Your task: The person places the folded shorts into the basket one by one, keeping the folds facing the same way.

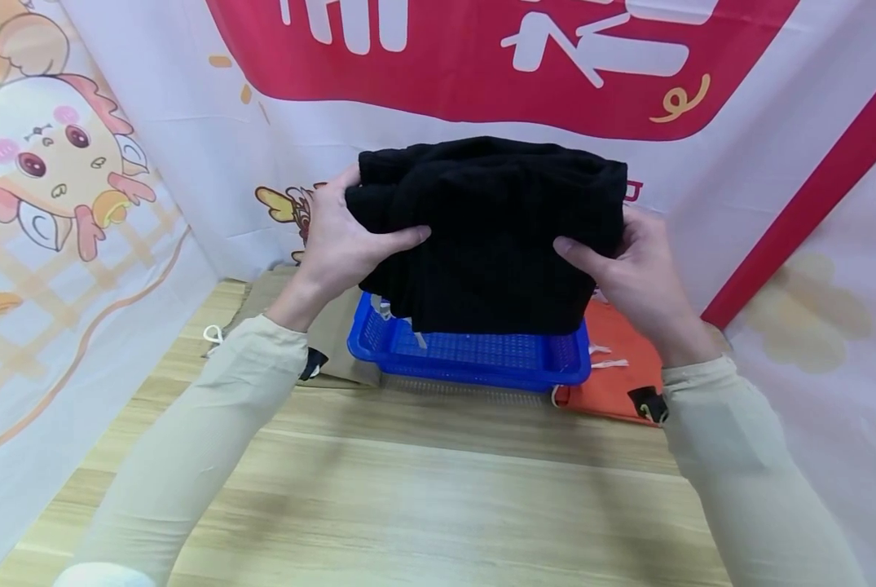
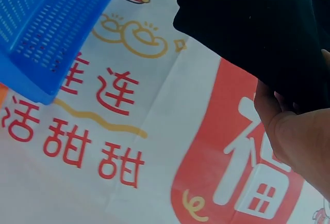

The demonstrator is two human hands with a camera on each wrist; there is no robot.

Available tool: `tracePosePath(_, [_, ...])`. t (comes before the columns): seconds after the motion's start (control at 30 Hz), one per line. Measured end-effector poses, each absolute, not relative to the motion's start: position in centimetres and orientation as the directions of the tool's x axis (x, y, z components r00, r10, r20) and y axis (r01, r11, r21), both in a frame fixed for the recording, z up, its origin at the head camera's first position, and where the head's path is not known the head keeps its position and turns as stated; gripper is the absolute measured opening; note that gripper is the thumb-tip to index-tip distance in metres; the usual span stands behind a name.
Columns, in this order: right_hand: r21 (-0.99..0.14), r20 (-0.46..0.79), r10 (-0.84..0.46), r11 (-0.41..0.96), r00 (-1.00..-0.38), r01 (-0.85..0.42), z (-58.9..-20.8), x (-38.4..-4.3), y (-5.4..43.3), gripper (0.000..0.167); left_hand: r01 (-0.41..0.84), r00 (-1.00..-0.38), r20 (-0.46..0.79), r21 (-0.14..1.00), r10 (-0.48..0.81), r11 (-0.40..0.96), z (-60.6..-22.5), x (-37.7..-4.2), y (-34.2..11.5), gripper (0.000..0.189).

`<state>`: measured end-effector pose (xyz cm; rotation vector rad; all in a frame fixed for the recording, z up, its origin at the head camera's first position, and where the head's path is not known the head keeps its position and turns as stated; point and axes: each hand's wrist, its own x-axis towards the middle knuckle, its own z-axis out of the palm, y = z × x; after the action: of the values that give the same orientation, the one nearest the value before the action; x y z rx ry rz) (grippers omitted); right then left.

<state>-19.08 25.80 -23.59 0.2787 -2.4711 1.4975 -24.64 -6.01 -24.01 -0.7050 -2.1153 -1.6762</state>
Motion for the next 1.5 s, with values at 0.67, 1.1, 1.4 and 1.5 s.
tracePosePath(0.67, [-0.916, 0.114, -0.097, 0.376, -0.989, -0.143, -28.6, -22.6, 25.4, 0.054, 0.351, -0.935, 0.335, 0.843, 0.113, 0.408, -29.0, -27.8, -5.7, 0.097])
tracePosePath(1.1, [-0.928, -0.048, -0.106, 0.372, -0.993, 0.005, -31.3, -24.7, 25.3, 0.059, 0.199, -0.980, 0.157, 0.854, 0.126, 0.480, -30.9, -30.0, -4.7, 0.099])
tracePosePath(1.4, [-0.917, -0.138, -0.111, 0.390, -0.984, 0.085, -32.9, -26.5, 25.1, 0.052, 0.058, -0.997, 0.017, 0.838, 0.080, 0.543, -32.3, -31.6, -3.7, 0.088])
tracePosePath(1.5, [-0.899, -0.196, -0.099, 0.416, -0.976, 0.138, -33.3, -27.1, 24.9, 0.054, 0.022, -0.997, -0.021, 0.825, 0.070, 0.565, -32.6, -32.0, -3.5, 0.084])
